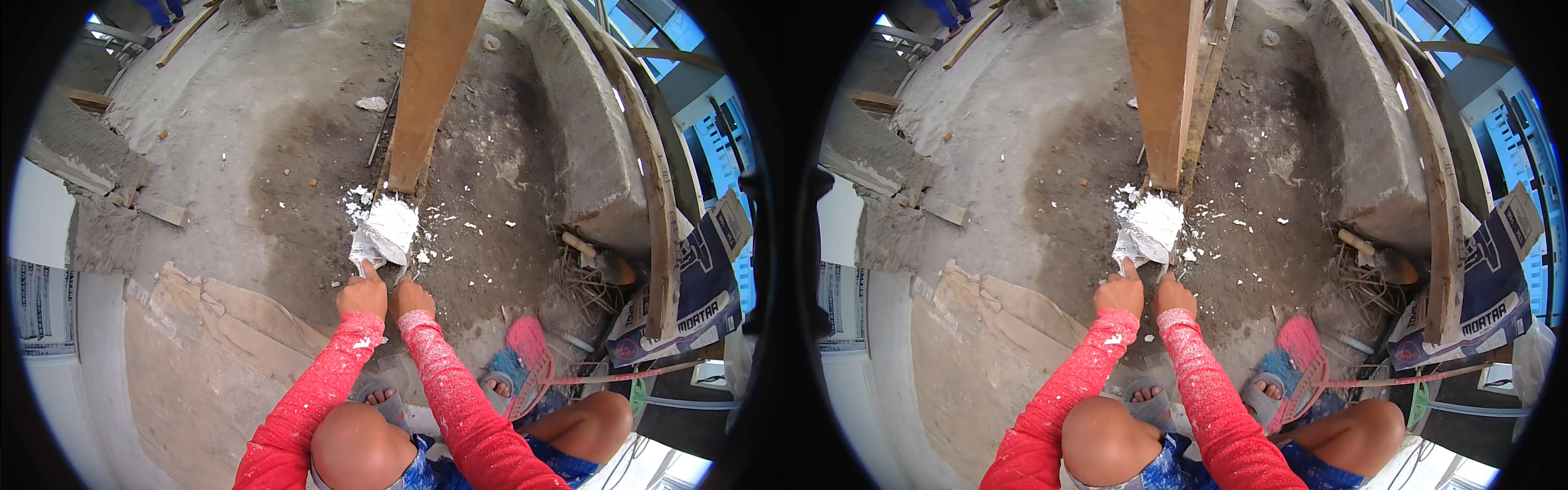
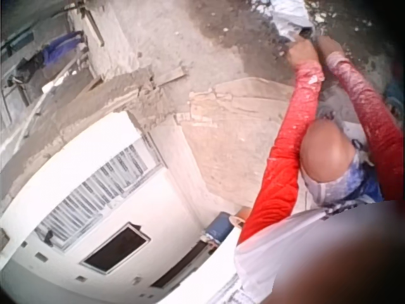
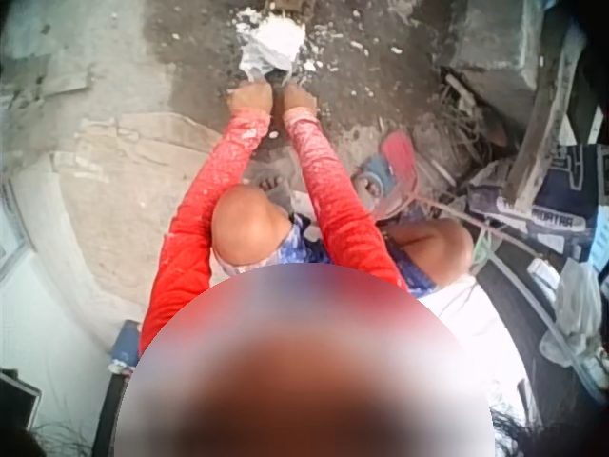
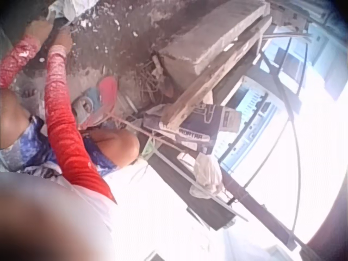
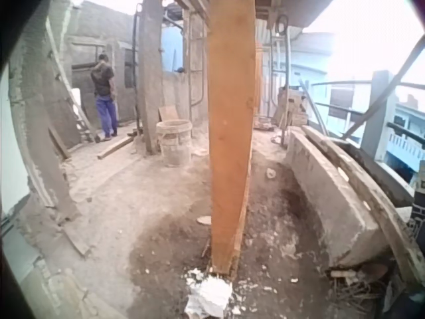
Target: The person squats on a construction floor and uses a trowel to spread white mortar along the base of a wooden beam. They repeatedly scoop and smooth the material in a narrow strip, occasionally adjusting the trowel angle to level the surface.
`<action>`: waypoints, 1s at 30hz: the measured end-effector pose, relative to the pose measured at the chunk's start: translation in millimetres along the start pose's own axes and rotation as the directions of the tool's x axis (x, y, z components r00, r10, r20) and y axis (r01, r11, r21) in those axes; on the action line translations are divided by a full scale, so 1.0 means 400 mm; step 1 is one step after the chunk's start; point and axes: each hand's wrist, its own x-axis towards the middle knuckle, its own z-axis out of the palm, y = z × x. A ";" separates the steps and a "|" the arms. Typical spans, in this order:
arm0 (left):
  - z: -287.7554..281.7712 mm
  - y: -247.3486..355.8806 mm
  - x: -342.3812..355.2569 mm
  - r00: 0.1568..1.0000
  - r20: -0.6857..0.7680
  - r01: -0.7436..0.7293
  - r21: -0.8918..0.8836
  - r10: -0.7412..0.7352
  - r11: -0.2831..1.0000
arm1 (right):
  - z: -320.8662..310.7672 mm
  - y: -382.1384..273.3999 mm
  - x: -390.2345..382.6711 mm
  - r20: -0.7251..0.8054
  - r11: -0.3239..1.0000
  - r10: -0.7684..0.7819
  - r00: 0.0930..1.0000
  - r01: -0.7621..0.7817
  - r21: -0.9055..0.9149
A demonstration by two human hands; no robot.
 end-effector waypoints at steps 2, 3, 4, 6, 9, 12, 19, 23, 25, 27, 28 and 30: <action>-0.008 -0.002 0.002 1.000 0.003 0.009 -0.005 -0.009 1.000 | -0.025 -0.015 0.039 -0.050 1.000 0.023 0.999 -0.024 -0.019; -0.012 -0.003 0.005 1.000 -0.006 0.001 0.004 -0.001 1.000 | -0.041 -0.021 0.055 -0.075 1.000 0.009 0.997 -0.010 -0.025; -0.013 -0.005 0.002 1.000 -0.007 0.002 -0.001 -0.002 1.000 | -0.051 -0.022 0.056 -0.081 0.999 -0.031 0.996 0.032 0.017; -0.011 -0.007 0.005 1.000 -0.021 0.004 -0.004 -0.004 1.000 | -0.062 -0.020 0.049 -0.101 0.996 -0.056 0.993 0.064 0.069; 0.003 -0.004 0.003 0.999 -0.043 -0.007 0.006 0.007 1.000 | -0.034 0.005 -0.008 -0.039 0.995 -0.072 0.997 0.074 0.071; 0.014 -0.003 0.001 0.997 -0.076 -0.027 0.020 0.028 0.999 | -0.001 0.007 -0.022 -0.012 0.997 -0.065 0.998 0.065 0.033; 0.011 -0.008 0.002 0.998 -0.066 -0.014 0.013 0.014 1.000 | -0.070 -0.028 0.060 -0.081 0.997 -0.082 0.993 0.082 0.003; 0.020 -0.004 0.001 0.999 -0.055 -0.004 0.003 0.004 1.000 | -0.057 0.009 -0.010 -0.037 0.994 -0.106 0.994 0.105 -0.019; 0.022 -0.002 -0.002 0.997 -0.073 -0.026 0.021 0.027 0.999 | -0.047 0.010 -0.014 0.032 0.995 -0.077 0.997 0.079 -0.056; 0.021 -0.002 -0.003 0.997 -0.070 -0.037 0.036 0.039 0.999 | -0.049 0.002 0.004 0.099 0.996 -0.013 0.995 0.022 -0.091; 0.020 -0.003 -0.002 0.997 -0.066 -0.037 0.045 0.040 0.998 | -0.057 -0.006 0.018 0.029 0.995 -0.057 0.998 0.059 -0.084; 0.017 -0.004 0.000 0.998 -0.061 -0.026 0.043 0.029 0.999 | -0.086 -0.016 0.048 0.000 0.993 -0.058 0.998 0.058 -0.106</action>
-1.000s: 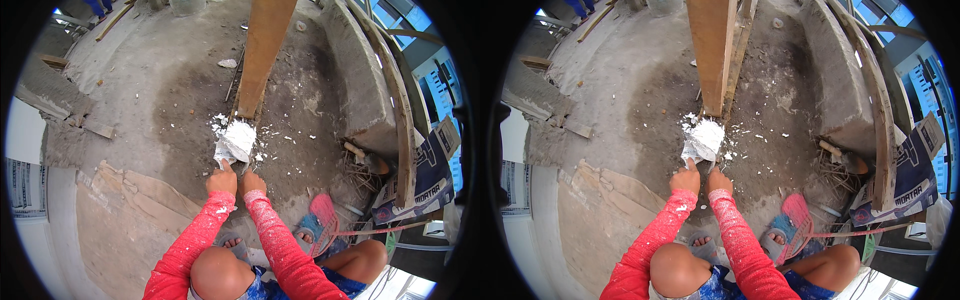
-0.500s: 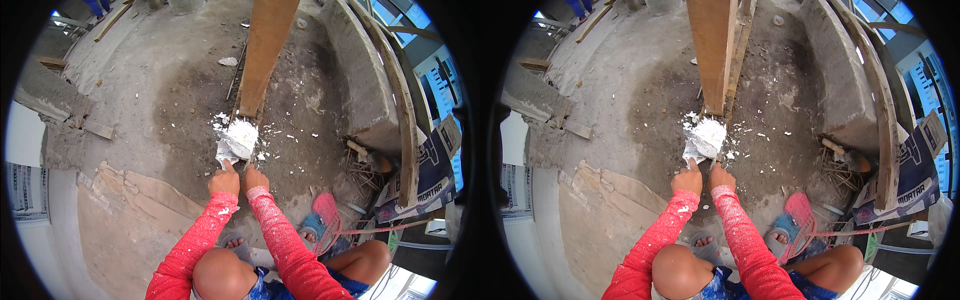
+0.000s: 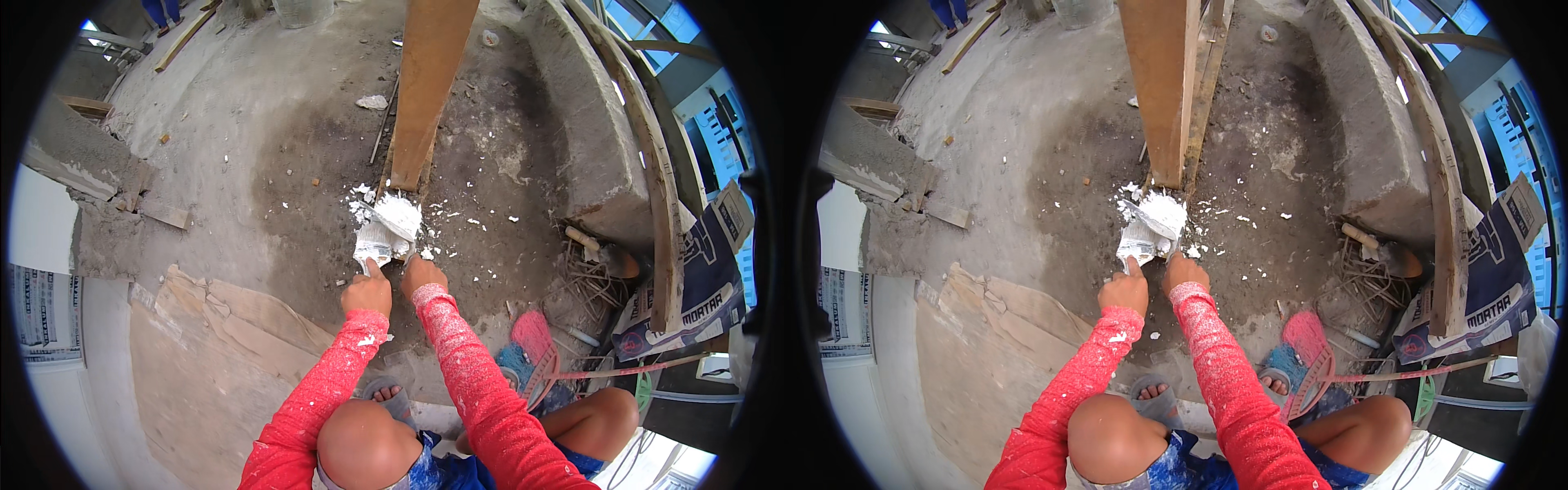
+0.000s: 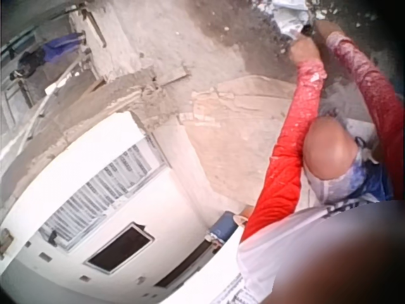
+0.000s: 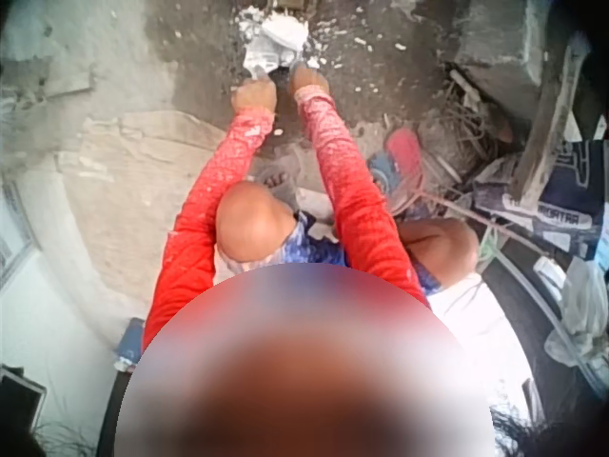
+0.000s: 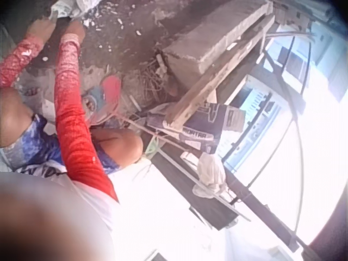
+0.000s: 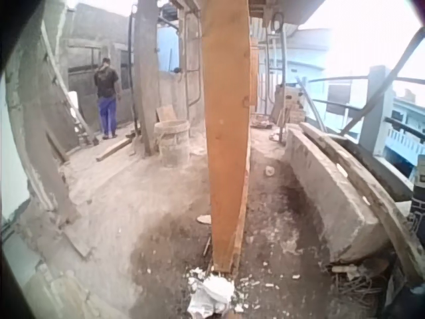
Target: The person squats on a construction floor and uses a trowel to spread white mortar along the base of a wooden beam. They repeatedly scoop and smooth the material in a narrow strip, occasionally adjusting the trowel angle to level the surface.
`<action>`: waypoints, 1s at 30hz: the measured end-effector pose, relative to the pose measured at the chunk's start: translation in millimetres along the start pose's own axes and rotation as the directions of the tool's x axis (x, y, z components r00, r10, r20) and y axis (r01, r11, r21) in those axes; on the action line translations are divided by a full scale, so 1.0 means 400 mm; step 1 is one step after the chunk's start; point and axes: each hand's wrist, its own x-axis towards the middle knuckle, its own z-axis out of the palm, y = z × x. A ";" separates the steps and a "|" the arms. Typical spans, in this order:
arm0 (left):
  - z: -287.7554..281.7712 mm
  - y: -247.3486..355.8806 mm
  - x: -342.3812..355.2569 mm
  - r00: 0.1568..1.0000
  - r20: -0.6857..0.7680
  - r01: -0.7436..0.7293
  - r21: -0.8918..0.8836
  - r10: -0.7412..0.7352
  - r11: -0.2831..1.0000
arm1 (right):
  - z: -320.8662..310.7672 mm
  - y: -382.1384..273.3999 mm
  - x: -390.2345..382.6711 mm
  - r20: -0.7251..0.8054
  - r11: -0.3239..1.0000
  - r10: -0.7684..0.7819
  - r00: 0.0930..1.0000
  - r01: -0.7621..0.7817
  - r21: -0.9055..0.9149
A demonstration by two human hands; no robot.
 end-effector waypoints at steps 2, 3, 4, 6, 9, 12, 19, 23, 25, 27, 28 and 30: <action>-0.002 -0.002 0.001 0.999 0.000 0.034 -0.024 -0.034 0.999 | -0.016 0.003 -0.005 -0.023 0.999 -0.037 0.999 0.038 0.036; -0.002 -0.001 0.001 0.999 -0.022 0.024 -0.018 -0.024 1.000 | -0.019 0.008 -0.018 -0.031 0.998 -0.047 0.998 0.049 0.041; -0.001 -0.001 0.000 0.999 -0.036 0.019 -0.021 -0.019 1.000 | -0.017 0.010 -0.032 -0.080 0.996 -0.059 0.995 0.063 0.056; 0.002 0.003 -0.006 0.999 -0.042 0.010 -0.024 -0.011 1.000 | -0.008 0.012 -0.054 0.022 0.998 -0.057 0.998 0.057 -0.008; 0.002 0.006 -0.008 0.999 -0.031 0.007 -0.014 -0.008 1.000 | -0.004 0.006 -0.048 0.113 0.997 -0.008 0.994 0.017 -0.078; -0.003 0.002 -0.004 1.000 0.008 0.013 -0.011 -0.013 1.000 | -0.022 0.007 -0.015 -0.025 0.993 -0.098 0.995 0.096 -0.065; -0.004 0.010 -0.008 1.000 0.025 0.013 -0.002 -0.012 1.000 | 0.019 0.033 -0.050 0.011 0.996 -0.079 0.997 0.079 -0.039; -0.027 -0.023 -0.008 0.998 0.049 -0.026 -0.019 0.027 0.999 | 0.005 0.023 -0.015 -0.029 0.997 -0.051 0.998 0.053 0.060; -0.049 -0.058 -0.009 0.993 0.115 -0.008 -0.061 0.015 0.998 | -0.017 0.033 -0.009 -0.104 0.971 -0.007 0.995 0.031 0.239; -0.073 -0.082 -0.012 0.990 0.138 -0.016 -0.158 0.038 0.987 | -0.029 0.055 -0.031 -0.104 0.955 -0.010 0.995 0.040 0.293; -0.086 -0.089 -0.018 0.982 0.184 -0.002 -0.184 0.037 0.983 | -0.026 0.066 -0.054 -0.073 0.951 0.032 0.997 -0.008 0.310; -0.112 -0.092 -0.018 0.975 0.223 0.044 -0.253 0.014 0.967 | -0.010 0.082 -0.101 -0.088 0.951 -0.029 0.996 0.055 0.305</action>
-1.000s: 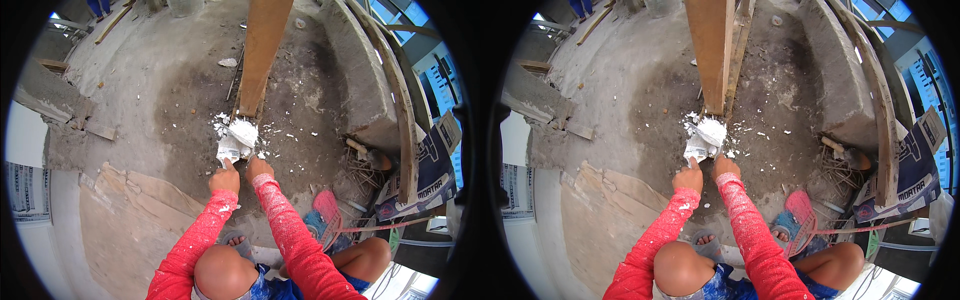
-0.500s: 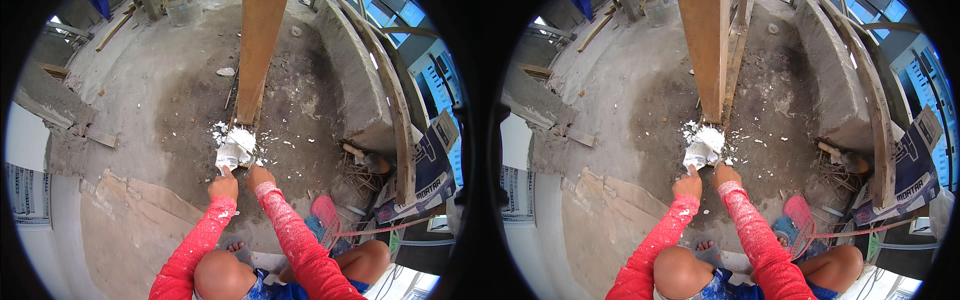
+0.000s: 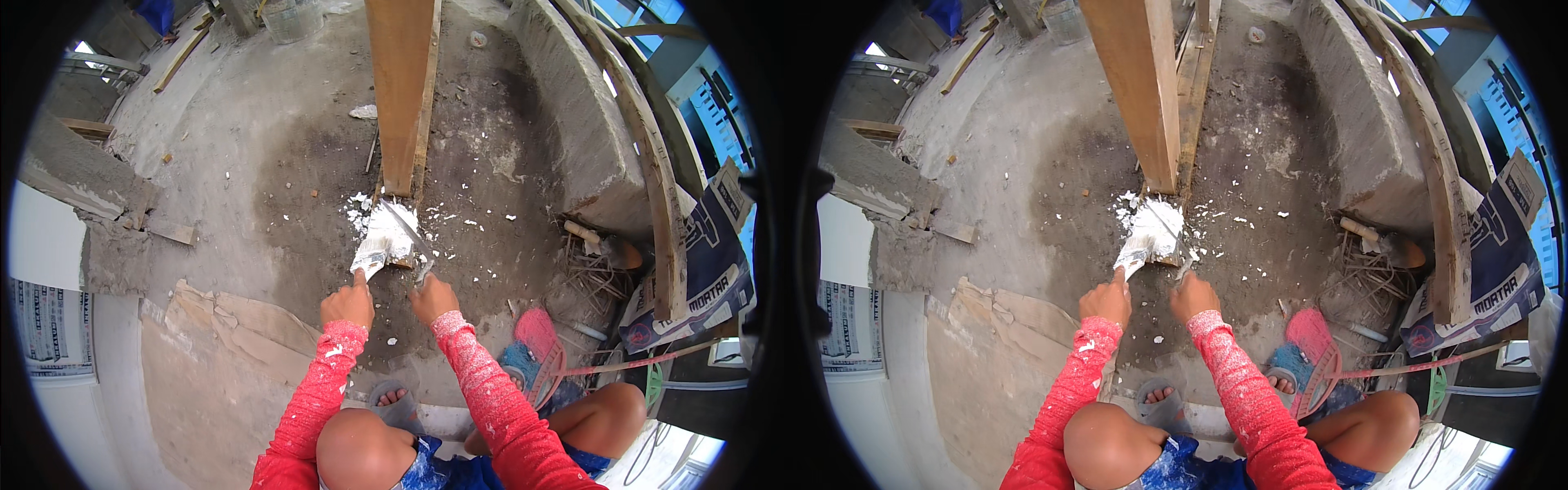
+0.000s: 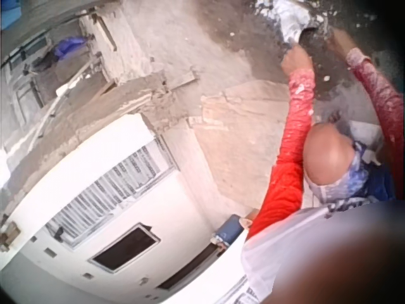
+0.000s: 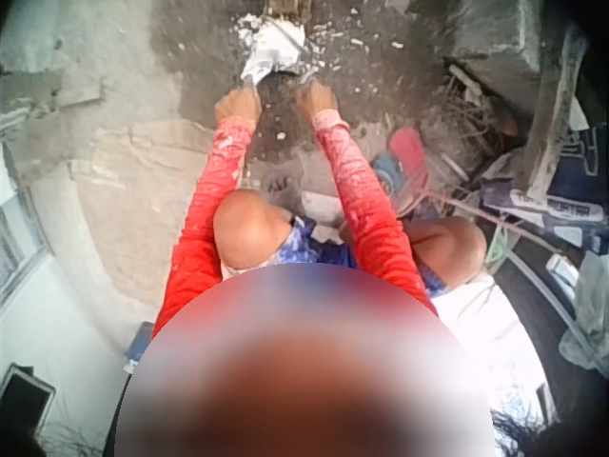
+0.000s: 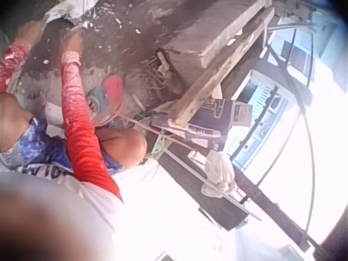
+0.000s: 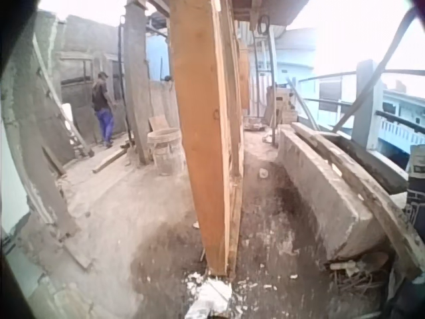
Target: The person squats on a construction floor and uses a trowel to spread white mortar along the base of a wooden beam. They repeatedly scoop and smooth the material in a narrow strip, occasionally adjusting the trowel angle to level the surface.
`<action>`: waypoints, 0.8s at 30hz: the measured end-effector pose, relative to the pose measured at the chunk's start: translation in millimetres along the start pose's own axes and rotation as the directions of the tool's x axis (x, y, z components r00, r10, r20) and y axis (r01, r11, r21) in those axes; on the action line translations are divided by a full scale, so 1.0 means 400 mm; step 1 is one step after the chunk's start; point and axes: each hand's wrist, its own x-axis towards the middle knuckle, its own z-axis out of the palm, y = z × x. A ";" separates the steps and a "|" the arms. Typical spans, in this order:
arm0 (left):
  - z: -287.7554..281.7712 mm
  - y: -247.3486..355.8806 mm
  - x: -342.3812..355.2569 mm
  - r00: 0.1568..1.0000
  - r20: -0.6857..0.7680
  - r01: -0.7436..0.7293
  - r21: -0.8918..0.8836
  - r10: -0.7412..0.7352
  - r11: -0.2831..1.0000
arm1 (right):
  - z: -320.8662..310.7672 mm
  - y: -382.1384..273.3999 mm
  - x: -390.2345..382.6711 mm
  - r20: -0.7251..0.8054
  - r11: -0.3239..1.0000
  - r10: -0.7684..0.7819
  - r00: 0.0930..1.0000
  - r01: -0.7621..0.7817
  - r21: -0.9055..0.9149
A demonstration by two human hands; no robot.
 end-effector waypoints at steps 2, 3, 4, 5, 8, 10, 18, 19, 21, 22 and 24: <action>-0.028 0.005 0.002 0.999 0.032 0.008 -0.014 -0.008 1.000 | 0.015 0.007 -0.033 0.048 0.999 0.001 0.999 0.001 -0.037; -0.044 0.005 0.002 0.998 0.057 0.023 -0.028 -0.021 0.999 | 0.023 0.008 -0.045 0.049 0.999 -0.023 0.999 0.025 -0.046; -0.060 0.002 0.003 0.996 0.080 0.039 -0.042 -0.036 0.998 | 0.029 0.008 -0.054 0.062 0.998 -0.032 0.998 0.035 -0.048; -0.075 -0.002 0.003 0.994 0.094 0.056 -0.056 -0.050 0.997 | 0.034 0.006 -0.059 0.061 0.998 -0.050 0.997 0.052 -0.043; -0.112 -0.011 0.001 0.989 0.139 0.062 -0.073 -0.051 0.995 | 0.033 -0.001 -0.059 0.060 0.997 -0.074 0.995 0.076 -0.032; -0.125 -0.009 0.011 0.980 0.196 0.041 -0.075 -0.026 0.996 | 0.025 -0.003 -0.057 0.062 0.997 -0.077 0.995 0.078 -0.020; -0.138 0.000 0.057 0.963 0.268 0.050 -0.040 -0.038 0.998 | 0.004 -0.016 -0.047 0.095 0.994 -0.090 0.991 0.095 -0.052; -0.138 0.001 0.061 0.960 0.276 0.054 -0.035 -0.042 0.998 | 0.004 -0.020 -0.045 0.118 0.995 -0.085 0.989 0.091 -0.043; -0.139 0.004 0.071 0.956 0.288 0.058 -0.013 -0.052 0.998 | 0.007 -0.027 -0.042 0.156 0.998 -0.047 0.987 0.053 -0.037; -0.139 0.007 0.076 0.954 0.293 0.060 0.005 -0.058 0.998 | 0.009 -0.029 -0.042 0.169 0.997 -0.057 0.984 0.065 -0.042; -0.144 0.010 0.089 0.948 0.310 0.065 0.032 -0.071 0.997 | 0.014 -0.032 -0.039 0.192 0.996 -0.038 0.981 0.051 -0.066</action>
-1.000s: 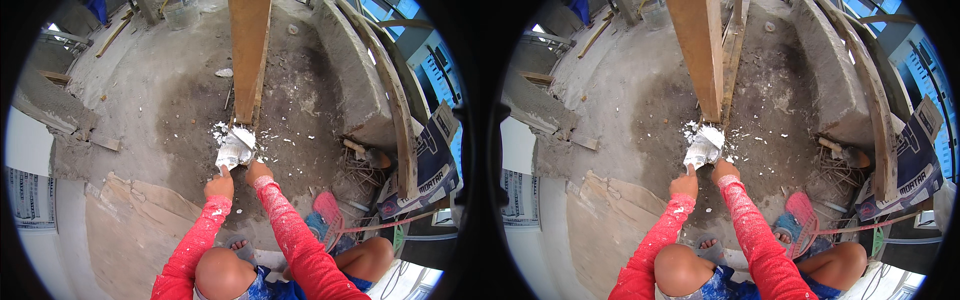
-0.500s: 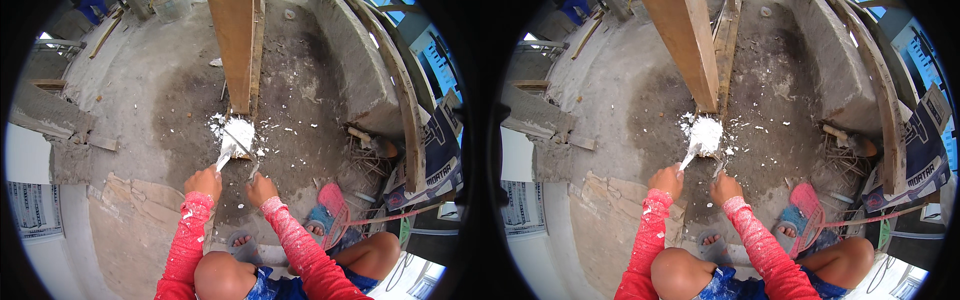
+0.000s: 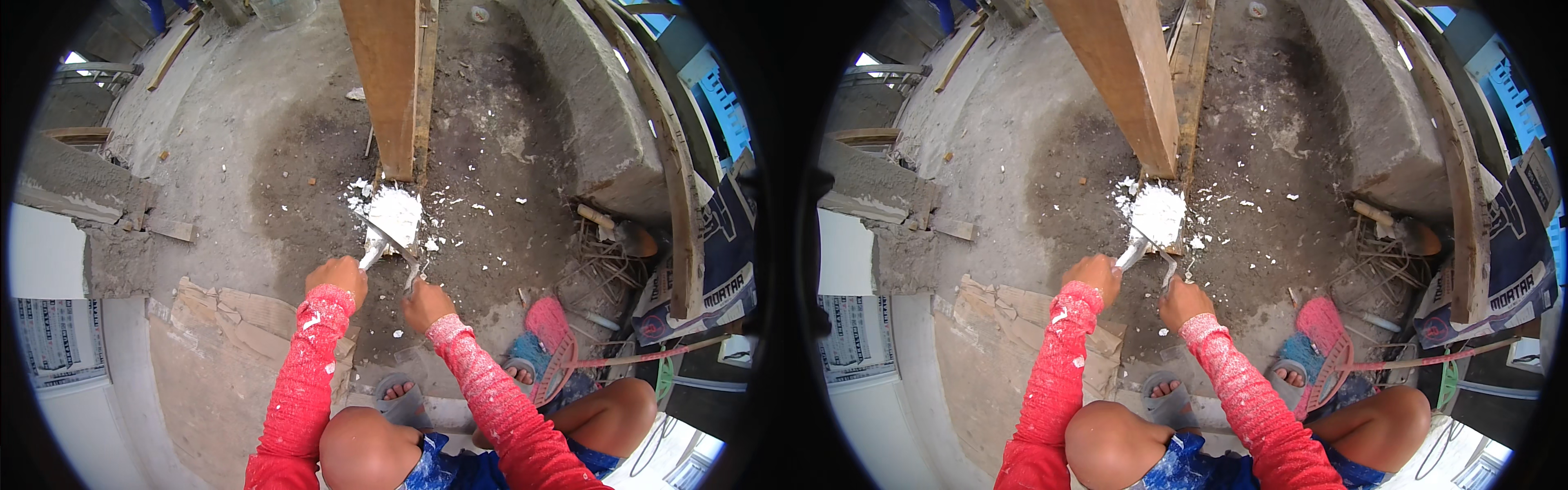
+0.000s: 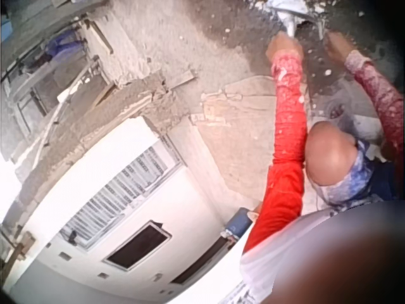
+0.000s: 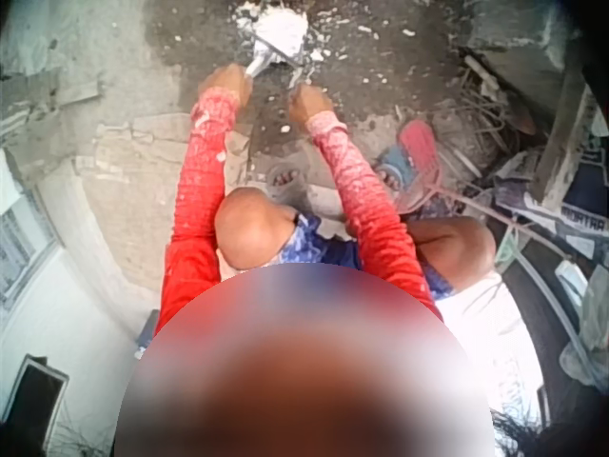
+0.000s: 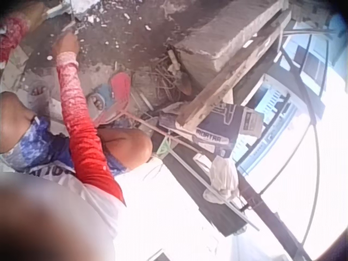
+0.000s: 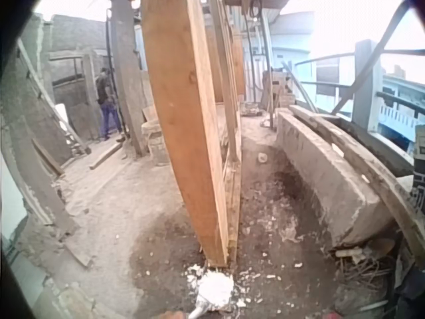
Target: The person squats on a construction floor and uses a trowel to spread white mortar along the base of a wooden beam. They repeatedly scoop and smooth the material in a narrow strip, occasionally adjusting the trowel angle to level the surface.
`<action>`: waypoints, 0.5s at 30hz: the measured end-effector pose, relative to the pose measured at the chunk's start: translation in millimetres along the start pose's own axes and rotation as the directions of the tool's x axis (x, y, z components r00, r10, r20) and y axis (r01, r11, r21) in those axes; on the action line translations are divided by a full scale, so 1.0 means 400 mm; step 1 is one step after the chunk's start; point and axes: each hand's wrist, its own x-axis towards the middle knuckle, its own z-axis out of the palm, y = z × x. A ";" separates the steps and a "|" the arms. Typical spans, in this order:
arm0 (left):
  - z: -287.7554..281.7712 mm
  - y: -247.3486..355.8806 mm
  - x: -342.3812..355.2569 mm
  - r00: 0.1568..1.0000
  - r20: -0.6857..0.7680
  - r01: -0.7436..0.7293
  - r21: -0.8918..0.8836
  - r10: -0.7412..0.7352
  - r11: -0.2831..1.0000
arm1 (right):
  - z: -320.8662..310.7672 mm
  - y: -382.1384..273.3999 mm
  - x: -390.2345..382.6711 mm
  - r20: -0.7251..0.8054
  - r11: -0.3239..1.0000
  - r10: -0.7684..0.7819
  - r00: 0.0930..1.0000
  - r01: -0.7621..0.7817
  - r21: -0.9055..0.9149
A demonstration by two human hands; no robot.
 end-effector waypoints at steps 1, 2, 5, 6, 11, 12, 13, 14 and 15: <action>-0.005 0.001 0.006 1.000 0.014 0.007 0.009 -0.007 1.000 | 0.003 0.000 0.002 -0.002 1.000 -0.013 1.000 0.013 0.009; -0.010 0.002 0.011 0.999 0.030 0.021 0.017 -0.022 1.000 | 0.006 -0.001 0.005 0.004 1.000 -0.014 1.000 0.014 0.019; -0.017 0.005 0.022 0.999 0.022 0.027 0.022 -0.028 0.999 | 0.016 -0.003 0.019 0.017 0.999 -0.042 0.999 0.041 0.026; -0.017 0.006 0.025 0.999 0.025 0.024 0.024 -0.025 0.999 | 0.019 -0.005 0.026 0.026 0.999 -0.029 0.999 0.028 0.018; -0.017 0.012 0.040 0.998 0.031 0.047 0.044 -0.049 0.998 | 0.023 -0.034 0.077 0.041 0.994 0.015 0.999 -0.010 -0.104; -0.018 0.012 0.040 0.998 0.043 0.036 0.055 -0.038 0.998 | 0.020 -0.038 0.085 0.027 0.990 0.029 0.999 -0.025 -0.141; -0.020 0.013 0.042 0.998 0.047 0.032 0.064 -0.035 0.997 | 0.010 -0.040 0.098 0.004 0.987 0.059 0.998 -0.057 -0.148; -0.021 0.012 0.039 0.998 0.051 0.035 0.072 -0.039 0.997 | 0.002 -0.039 0.102 0.003 0.984 0.079 0.997 -0.077 -0.160; -0.021 0.012 0.036 0.997 0.067 0.036 0.070 -0.041 0.997 | -0.010 -0.035 0.106 -0.007 0.983 0.086 0.996 -0.086 -0.159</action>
